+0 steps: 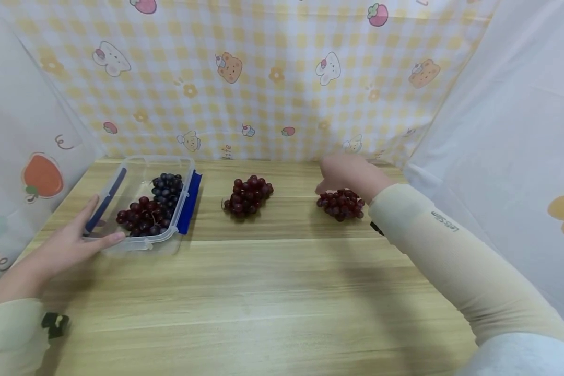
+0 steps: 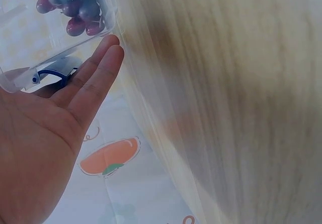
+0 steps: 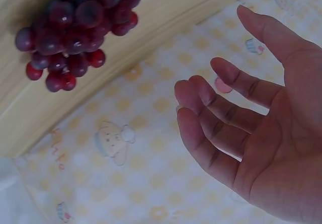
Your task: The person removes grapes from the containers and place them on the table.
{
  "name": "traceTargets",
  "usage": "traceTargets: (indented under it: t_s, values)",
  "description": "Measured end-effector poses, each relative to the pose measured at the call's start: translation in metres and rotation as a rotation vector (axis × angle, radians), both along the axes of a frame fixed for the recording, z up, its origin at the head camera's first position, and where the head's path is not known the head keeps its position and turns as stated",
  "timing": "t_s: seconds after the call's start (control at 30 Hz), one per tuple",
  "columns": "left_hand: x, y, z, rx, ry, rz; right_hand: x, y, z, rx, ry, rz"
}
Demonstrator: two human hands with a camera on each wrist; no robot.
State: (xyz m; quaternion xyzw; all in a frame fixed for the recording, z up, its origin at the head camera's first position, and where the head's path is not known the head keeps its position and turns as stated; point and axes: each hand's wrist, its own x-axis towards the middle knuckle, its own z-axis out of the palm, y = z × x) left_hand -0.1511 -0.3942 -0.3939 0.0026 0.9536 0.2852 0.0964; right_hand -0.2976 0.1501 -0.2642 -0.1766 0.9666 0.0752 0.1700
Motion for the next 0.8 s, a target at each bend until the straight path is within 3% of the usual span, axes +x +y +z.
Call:
traceTargets:
  t_s: [0.27, 0.47, 0.8]
  values:
    - [-0.002, -0.002, -0.004, 0.013, -0.002, 0.005, 0.008, -0.031, 0.010, 0.054, 0.020, 0.053]
    - [-0.003, -0.002, -0.005, 0.004, 0.002, 0.007, 0.013, -0.060, 0.019, 0.013, -0.002, 0.070]
    - [-0.001, -0.003, -0.004, -0.014, -0.014, 0.010, 0.026, -0.135, 0.034, -0.018, -0.005, 0.180]
